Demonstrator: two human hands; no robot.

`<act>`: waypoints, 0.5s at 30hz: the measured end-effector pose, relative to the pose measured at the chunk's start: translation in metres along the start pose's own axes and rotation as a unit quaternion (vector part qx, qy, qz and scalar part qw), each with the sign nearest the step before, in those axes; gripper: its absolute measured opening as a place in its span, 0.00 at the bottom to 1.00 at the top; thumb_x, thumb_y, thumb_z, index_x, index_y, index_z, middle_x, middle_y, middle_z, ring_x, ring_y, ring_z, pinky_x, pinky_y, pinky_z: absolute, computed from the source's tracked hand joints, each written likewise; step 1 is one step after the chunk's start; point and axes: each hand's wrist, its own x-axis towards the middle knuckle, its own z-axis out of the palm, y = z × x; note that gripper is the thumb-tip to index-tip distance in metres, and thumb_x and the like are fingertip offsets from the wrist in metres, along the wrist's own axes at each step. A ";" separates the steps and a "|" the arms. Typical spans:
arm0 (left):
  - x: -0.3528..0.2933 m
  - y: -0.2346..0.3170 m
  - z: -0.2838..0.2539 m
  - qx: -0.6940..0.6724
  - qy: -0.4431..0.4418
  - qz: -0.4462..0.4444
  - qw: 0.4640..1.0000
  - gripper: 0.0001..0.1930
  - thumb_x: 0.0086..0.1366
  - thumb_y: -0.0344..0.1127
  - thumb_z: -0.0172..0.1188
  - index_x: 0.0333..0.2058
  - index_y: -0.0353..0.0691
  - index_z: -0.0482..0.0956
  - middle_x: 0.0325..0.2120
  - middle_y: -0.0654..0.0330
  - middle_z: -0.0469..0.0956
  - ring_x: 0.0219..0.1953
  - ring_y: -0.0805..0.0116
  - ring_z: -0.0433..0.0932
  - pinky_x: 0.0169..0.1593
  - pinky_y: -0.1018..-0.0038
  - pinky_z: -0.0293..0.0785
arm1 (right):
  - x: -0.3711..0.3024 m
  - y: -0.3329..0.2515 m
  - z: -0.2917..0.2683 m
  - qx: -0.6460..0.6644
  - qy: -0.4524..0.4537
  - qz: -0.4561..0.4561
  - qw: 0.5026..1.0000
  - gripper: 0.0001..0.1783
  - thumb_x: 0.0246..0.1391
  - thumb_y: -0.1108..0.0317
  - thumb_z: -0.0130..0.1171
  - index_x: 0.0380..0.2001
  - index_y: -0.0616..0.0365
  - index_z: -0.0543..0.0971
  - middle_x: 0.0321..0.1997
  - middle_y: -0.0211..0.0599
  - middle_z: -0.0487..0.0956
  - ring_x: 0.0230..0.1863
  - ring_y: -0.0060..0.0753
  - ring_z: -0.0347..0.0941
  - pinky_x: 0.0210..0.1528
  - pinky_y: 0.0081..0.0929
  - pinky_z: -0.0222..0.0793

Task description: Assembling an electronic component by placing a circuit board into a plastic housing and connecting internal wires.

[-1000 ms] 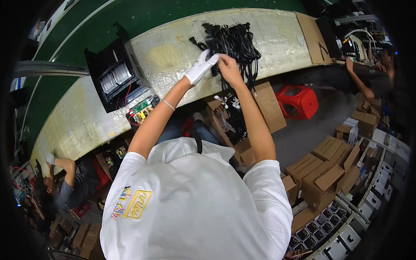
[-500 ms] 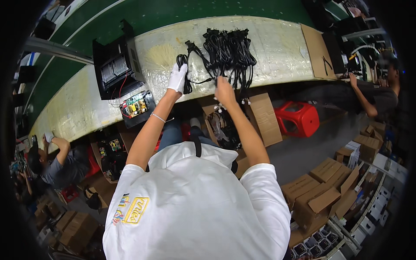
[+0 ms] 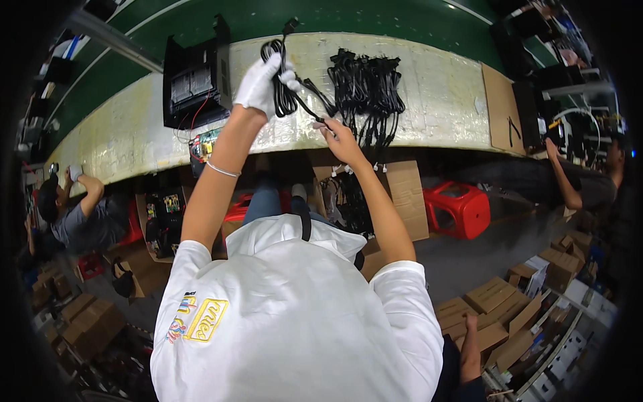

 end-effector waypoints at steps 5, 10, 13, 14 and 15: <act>-0.007 0.088 -0.005 0.085 -0.024 0.146 0.985 0.09 0.69 0.36 0.51 0.36 0.35 0.68 0.24 0.57 0.72 0.26 0.65 0.74 0.34 0.65 0.75 | -0.002 -0.048 0.023 0.501 -0.111 0.151 0.845 0.11 0.67 0.68 0.44 0.43 0.64 0.72 0.44 0.42 0.76 0.52 0.34 0.73 0.52 0.27 0.70; -0.033 0.152 0.010 0.020 0.012 0.246 0.969 0.04 0.68 0.31 0.51 0.33 0.42 0.67 0.24 0.62 0.71 0.23 0.72 0.71 0.30 0.73 0.74 | 0.000 -0.115 0.039 0.577 -0.236 0.097 0.776 0.15 0.67 0.70 0.40 0.46 0.71 0.71 0.51 0.56 0.75 0.58 0.49 0.70 0.62 0.37 0.67; -0.041 0.160 -0.006 0.004 0.010 0.253 0.967 0.04 0.68 0.31 0.51 0.33 0.42 0.67 0.24 0.62 0.70 0.23 0.72 0.71 0.29 0.72 0.74 | 0.002 -0.128 0.046 0.548 -0.224 0.099 0.800 0.17 0.67 0.70 0.41 0.49 0.73 0.70 0.50 0.57 0.75 0.57 0.47 0.71 0.61 0.37 0.67; -0.046 0.162 -0.010 -0.005 0.014 0.257 0.966 0.04 0.68 0.31 0.51 0.33 0.42 0.67 0.24 0.62 0.70 0.23 0.72 0.71 0.29 0.72 0.74 | 0.003 -0.127 0.048 0.547 -0.229 0.100 0.799 0.17 0.67 0.70 0.41 0.49 0.73 0.70 0.50 0.57 0.75 0.57 0.47 0.71 0.61 0.37 0.67; -0.051 0.164 -0.013 0.012 0.019 0.273 0.962 0.04 0.69 0.32 0.51 0.33 0.42 0.67 0.24 0.62 0.71 0.23 0.72 0.71 0.30 0.72 0.75 | 0.006 -0.128 0.051 0.490 -0.243 0.098 0.831 0.15 0.66 0.69 0.43 0.46 0.72 0.72 0.50 0.55 0.76 0.57 0.45 0.72 0.61 0.38 0.67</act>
